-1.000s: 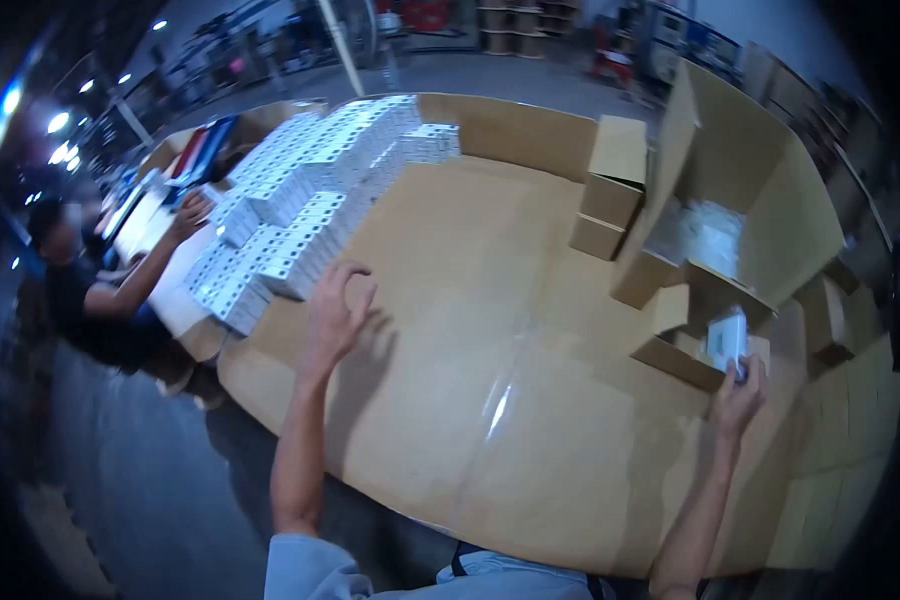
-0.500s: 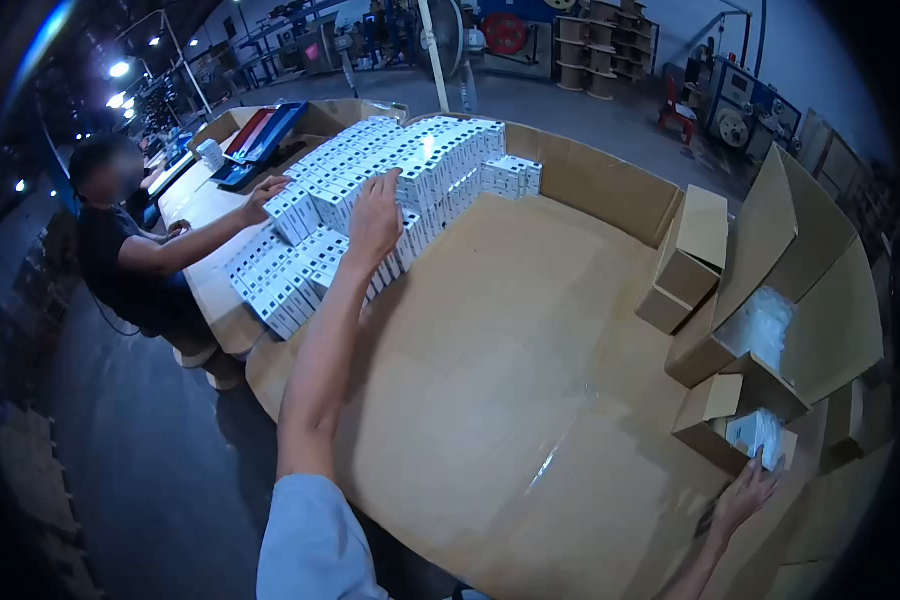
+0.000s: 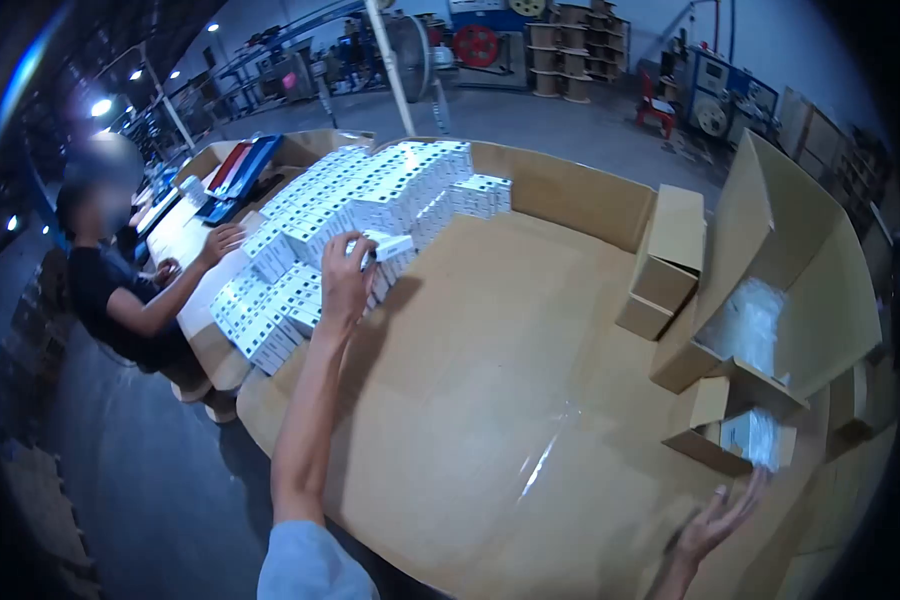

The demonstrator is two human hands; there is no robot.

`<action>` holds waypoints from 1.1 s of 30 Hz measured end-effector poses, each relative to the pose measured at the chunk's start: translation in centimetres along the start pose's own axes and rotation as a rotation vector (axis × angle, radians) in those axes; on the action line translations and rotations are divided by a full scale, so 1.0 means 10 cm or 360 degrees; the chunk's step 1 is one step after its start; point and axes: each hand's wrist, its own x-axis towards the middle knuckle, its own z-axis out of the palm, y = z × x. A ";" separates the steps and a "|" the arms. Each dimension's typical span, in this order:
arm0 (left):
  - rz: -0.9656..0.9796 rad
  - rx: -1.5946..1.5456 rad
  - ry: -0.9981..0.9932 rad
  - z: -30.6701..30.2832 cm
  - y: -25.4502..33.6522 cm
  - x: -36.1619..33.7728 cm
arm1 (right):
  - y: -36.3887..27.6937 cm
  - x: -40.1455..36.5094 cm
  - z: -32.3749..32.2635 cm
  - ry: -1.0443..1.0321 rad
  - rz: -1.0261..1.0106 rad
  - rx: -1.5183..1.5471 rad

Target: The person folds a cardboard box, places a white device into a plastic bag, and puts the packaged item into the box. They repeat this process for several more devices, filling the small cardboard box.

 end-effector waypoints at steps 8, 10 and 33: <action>0.0044 -0.0965 -0.0081 -0.33 2.35 -1.08 | -0.90 -0.07 -0.27 -0.1542 0.1025 0.2083; 0.0332 -0.1081 -0.0229 -0.47 2.95 -1.17 | -0.92 -0.06 -0.27 -0.1653 0.0995 0.2364; 0.1949 -0.0178 -0.1654 2.57 5.64 1.30 | 1.31 -0.05 -0.92 -0.0840 0.1493 0.1942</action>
